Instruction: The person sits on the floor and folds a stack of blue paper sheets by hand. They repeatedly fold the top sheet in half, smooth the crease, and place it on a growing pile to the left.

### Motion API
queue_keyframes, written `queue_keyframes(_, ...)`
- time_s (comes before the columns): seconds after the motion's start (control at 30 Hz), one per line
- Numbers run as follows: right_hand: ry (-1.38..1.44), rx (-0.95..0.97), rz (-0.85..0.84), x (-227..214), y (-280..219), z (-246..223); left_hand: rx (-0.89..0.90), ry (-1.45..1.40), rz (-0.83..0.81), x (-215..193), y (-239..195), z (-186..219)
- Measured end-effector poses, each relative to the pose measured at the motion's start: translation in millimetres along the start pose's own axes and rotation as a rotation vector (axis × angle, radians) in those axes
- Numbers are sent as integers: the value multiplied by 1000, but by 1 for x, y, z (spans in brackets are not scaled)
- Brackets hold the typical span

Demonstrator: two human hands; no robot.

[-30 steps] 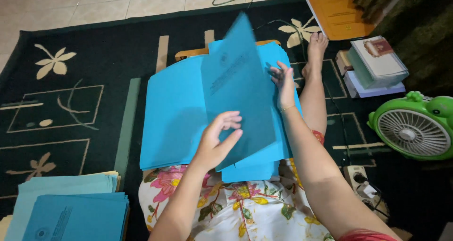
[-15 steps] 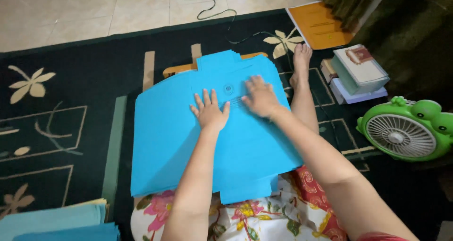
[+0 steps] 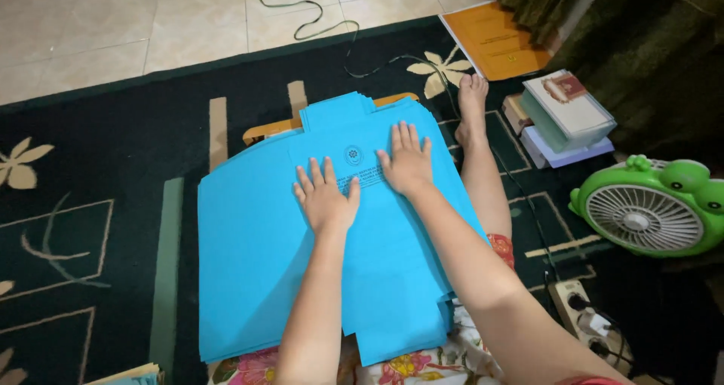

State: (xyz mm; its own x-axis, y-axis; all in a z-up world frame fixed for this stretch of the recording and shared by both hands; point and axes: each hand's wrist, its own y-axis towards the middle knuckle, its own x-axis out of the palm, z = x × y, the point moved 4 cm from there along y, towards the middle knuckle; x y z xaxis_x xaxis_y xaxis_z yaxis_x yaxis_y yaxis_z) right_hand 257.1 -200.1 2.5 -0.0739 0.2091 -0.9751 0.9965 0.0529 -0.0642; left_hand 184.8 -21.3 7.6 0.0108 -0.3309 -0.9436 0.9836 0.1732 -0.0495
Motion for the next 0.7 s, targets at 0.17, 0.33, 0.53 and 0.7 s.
queue_keyframes(0.17,-57,-95,-4,-3,-125,26,24,-26,38,6,0,-5)
queue_keyframes(0.33,-77,-133,64,9,-224,42,53,-22,60,16,4,-7)
queue_keyframes(0.53,163,-442,-165,10,-204,3,84,89,41,23,13,-10)
queue_keyframes(0.7,-134,-575,-62,26,-49,-21,90,70,-37,18,11,-6)
